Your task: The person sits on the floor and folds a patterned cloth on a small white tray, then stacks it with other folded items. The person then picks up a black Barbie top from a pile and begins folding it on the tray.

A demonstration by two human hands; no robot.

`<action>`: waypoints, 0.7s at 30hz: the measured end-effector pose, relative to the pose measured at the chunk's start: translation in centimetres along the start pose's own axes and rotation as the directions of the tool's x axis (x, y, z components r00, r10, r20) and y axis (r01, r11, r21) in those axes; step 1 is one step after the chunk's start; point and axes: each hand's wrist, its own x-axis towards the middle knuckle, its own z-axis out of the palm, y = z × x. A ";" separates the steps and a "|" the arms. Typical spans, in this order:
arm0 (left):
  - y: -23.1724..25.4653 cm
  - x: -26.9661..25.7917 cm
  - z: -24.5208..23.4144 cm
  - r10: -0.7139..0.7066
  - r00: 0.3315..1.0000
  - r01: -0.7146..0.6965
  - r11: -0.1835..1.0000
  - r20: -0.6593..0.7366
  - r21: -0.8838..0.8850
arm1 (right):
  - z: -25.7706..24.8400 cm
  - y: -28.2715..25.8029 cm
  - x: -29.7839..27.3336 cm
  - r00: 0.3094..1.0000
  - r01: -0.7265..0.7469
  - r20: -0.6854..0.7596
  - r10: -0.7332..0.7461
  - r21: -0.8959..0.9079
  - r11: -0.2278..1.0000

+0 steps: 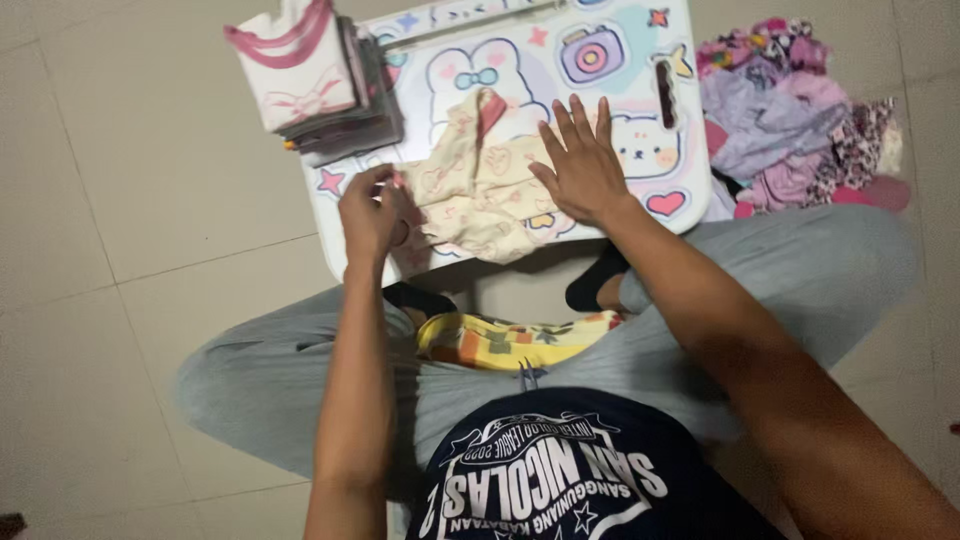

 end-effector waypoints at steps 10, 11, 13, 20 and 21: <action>0.3 -0.7 2.1 -0.071 0.996 0.079 0.978 0.048 -0.193 | 3.3 -7.1 8.8 0.848 -0.395 0.051 0.527 0.725 0.565; 0.2 -0.6 2.4 -0.082 0.995 0.091 0.973 0.049 -0.212 | 3.5 -7.3 9.4 0.842 -0.400 0.070 0.535 0.747 0.532; 0.0 -0.7 2.8 0.015 1.000 -0.013 0.980 0.007 -0.200 | 3.8 -7.4 10.3 0.830 -0.410 0.110 0.547 0.786 0.464; -1.4 -1.4 4.2 0.054 0.998 -0.046 0.970 0.029 -0.240 | 3.9 -6.6 11.8 0.824 -0.444 0.228 0.519 0.829 0.340; -1.5 -1.4 4.2 0.068 0.997 -0.060 0.973 0.028 -0.222 | 3.9 -6.3 12.1 0.833 -0.422 0.230 0.503 0.851 0.311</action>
